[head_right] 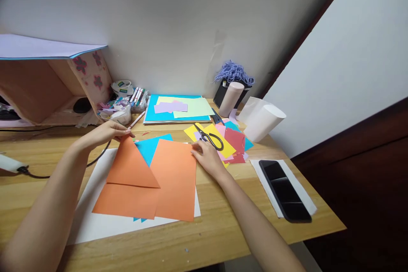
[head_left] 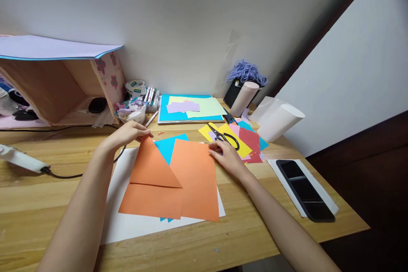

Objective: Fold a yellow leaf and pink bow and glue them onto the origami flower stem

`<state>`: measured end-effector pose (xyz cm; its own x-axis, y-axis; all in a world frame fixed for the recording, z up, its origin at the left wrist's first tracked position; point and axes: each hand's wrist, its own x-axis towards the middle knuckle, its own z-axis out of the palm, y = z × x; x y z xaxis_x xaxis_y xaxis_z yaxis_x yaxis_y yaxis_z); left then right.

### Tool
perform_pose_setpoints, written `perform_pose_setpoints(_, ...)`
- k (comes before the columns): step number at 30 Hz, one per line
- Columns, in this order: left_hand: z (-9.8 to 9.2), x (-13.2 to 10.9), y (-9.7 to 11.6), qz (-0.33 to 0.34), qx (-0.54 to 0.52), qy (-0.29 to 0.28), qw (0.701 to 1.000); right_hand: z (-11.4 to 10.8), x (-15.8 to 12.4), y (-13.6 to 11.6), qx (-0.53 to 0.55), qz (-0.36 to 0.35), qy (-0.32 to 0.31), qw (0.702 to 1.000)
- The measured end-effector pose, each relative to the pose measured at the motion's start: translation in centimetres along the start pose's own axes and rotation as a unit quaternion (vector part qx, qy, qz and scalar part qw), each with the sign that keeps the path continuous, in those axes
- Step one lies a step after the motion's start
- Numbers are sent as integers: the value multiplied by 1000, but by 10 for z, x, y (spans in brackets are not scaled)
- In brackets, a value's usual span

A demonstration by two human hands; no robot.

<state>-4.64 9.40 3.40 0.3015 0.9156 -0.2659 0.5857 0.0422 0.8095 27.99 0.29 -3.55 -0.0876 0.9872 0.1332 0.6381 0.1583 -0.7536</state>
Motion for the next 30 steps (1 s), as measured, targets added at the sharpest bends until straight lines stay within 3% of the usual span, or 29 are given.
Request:
perform_pose_setpoints(3, 4, 2, -4, 12, 60, -26, 998, 1, 3, 6, -110, -24, 19, 993)
perform_pose_setpoints(8, 14, 14, -16, 59, 172, -11, 983, 3, 0, 3, -130, -10, -14, 991)
perform_pose_setpoints(11, 22, 19, -17, 77, 215, 58, 972, 2, 0, 4, -86, 2, -7, 996)
perform_pose_setpoints(13, 29, 19, -13, 103, 248, 124, 955, 0, 2, 7, -14, 31, 13, 999)
perform_pose_setpoints(15, 37, 17, -5, 141, 260, 154, 943, -4, 5, 11, 69, 60, 43, 995)
perform_pose_setpoints(17, 45, 15, 2, 180, 236, 123, 947, -11, 8, 15, 133, 75, 65, 986)
perform_pose_setpoints(20, 58, 15, 9, 217, 184, 62, 957, -21, 11, 19, 181, 80, 52, 979)
perform_pose_setpoints(26, 76, 20, 0, 202, 114, -50, 971, -17, 9, 21, 36, 45, 89, 994)
perform_pose_setpoints(30, 85, 27, -11, 213, 120, -41, 969, -5, 9, 17, 16, 24, 84, 996)
